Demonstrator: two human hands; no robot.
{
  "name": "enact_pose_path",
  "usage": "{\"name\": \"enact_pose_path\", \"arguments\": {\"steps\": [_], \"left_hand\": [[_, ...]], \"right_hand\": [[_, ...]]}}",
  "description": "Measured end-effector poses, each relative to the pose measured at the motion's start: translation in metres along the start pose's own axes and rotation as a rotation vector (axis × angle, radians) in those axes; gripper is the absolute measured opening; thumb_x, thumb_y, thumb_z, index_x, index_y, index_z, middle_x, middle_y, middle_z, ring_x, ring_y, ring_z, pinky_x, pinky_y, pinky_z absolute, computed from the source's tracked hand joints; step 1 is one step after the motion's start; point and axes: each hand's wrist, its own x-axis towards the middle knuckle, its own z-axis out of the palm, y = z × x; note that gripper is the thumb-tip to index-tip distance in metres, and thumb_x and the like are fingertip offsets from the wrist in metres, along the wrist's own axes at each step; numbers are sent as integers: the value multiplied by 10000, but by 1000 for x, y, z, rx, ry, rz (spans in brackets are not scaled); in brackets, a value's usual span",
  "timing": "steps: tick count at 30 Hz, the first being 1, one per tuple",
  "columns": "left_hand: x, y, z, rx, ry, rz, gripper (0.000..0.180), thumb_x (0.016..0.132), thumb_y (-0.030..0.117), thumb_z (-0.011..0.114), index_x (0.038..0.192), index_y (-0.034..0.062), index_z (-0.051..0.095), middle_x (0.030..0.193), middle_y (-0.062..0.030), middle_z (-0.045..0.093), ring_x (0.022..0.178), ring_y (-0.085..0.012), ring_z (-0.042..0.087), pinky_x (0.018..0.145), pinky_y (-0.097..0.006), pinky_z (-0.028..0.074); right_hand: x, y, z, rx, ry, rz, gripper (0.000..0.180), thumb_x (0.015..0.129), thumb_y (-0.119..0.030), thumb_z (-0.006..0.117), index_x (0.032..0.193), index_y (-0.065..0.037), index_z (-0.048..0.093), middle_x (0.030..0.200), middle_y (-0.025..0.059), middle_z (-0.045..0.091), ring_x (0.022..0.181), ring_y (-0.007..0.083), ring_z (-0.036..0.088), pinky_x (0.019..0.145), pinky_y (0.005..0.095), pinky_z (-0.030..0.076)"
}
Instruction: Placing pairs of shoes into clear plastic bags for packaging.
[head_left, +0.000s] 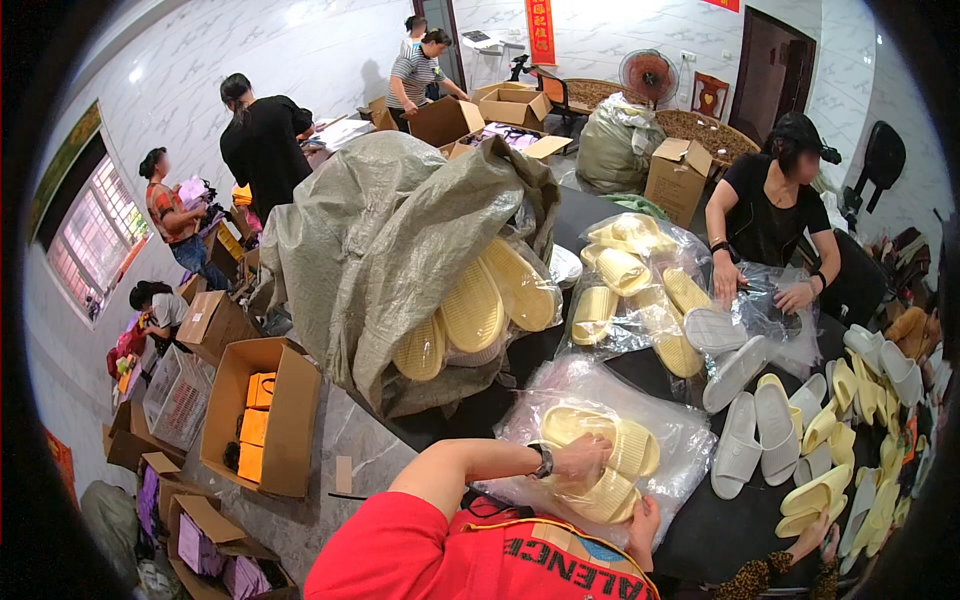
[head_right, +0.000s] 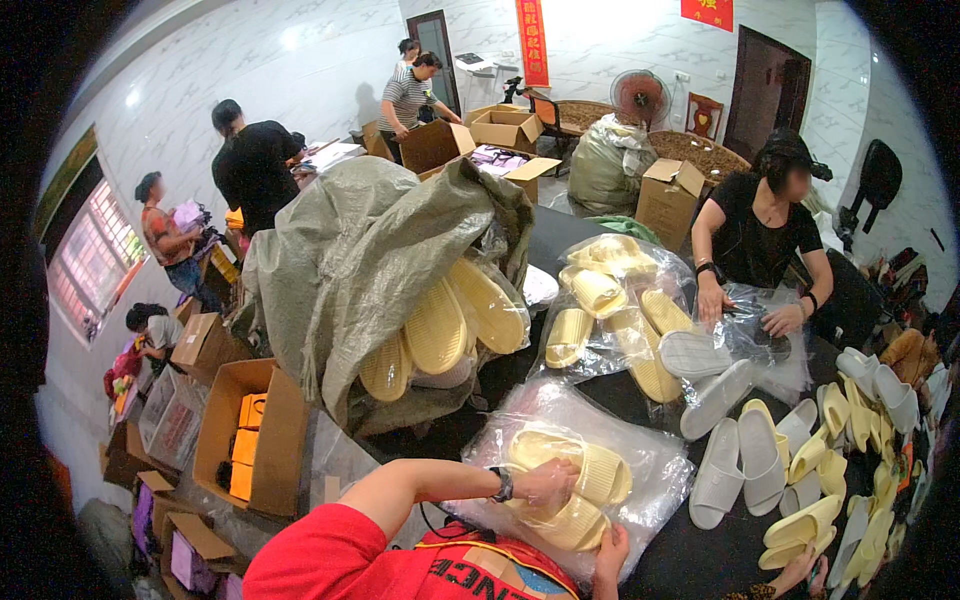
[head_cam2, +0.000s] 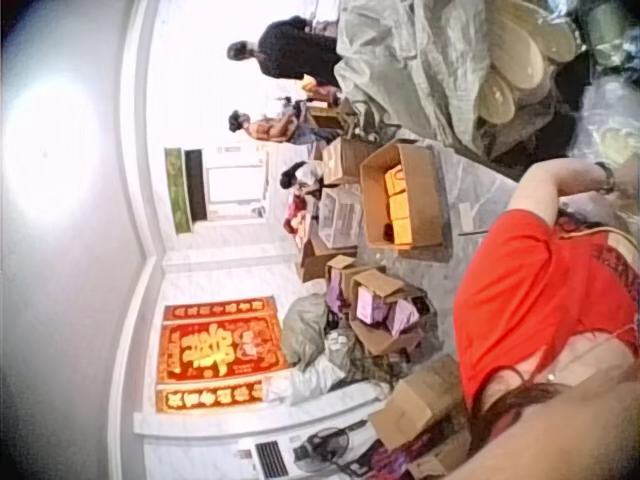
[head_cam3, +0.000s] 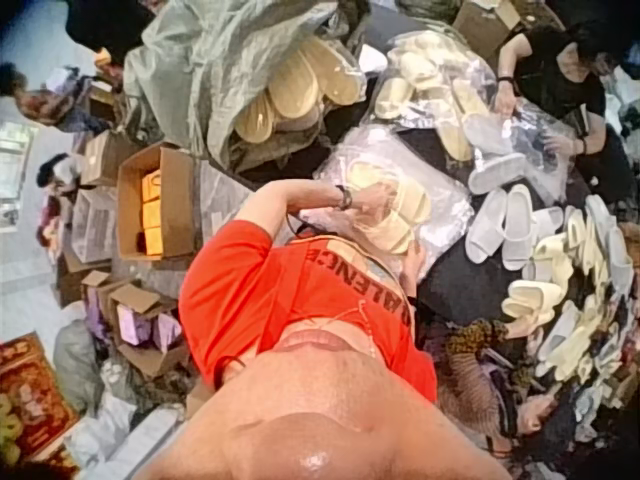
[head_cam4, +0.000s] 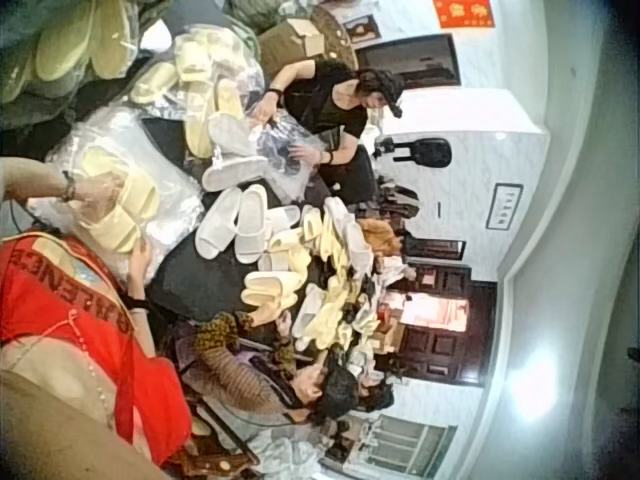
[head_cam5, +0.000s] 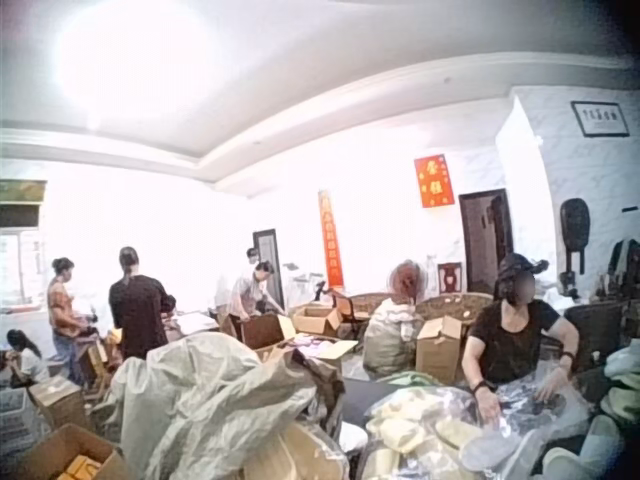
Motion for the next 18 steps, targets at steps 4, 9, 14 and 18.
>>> {"name": "enact_pose_path", "arguments": {"steps": [4,9,14,18], "left_hand": [[4,4,0,-129,75,35,272,669,146,566,919,39,556,914,-111,509,886,-287,487,772,-380,388],[-4,18,-7,0,-36,43,249,647,122,573,886,49,576,949,-103,502,895,-279,479,782,-367,381],[-12,27,1,70,-29,60,241,671,203,557,882,93,596,992,-107,477,921,-261,458,770,-399,375],[-6,12,19,61,-91,-8,276,684,149,551,950,78,575,985,-112,523,920,-271,493,782,-397,395]], "right_hand": [[10,7,1,92,-21,43,302,881,-136,490,1135,21,443,909,70,583,755,134,560,581,237,454],[4,5,-17,219,-53,221,345,866,-131,488,1181,-11,412,869,87,578,720,148,568,566,263,468],[-24,4,-36,30,-112,321,429,831,-89,508,1214,-39,322,819,114,566,606,163,559,497,283,464],[-28,21,-35,-82,-5,137,428,787,-9,482,1180,-40,315,706,67,541,569,145,538,472,273,447]]}}
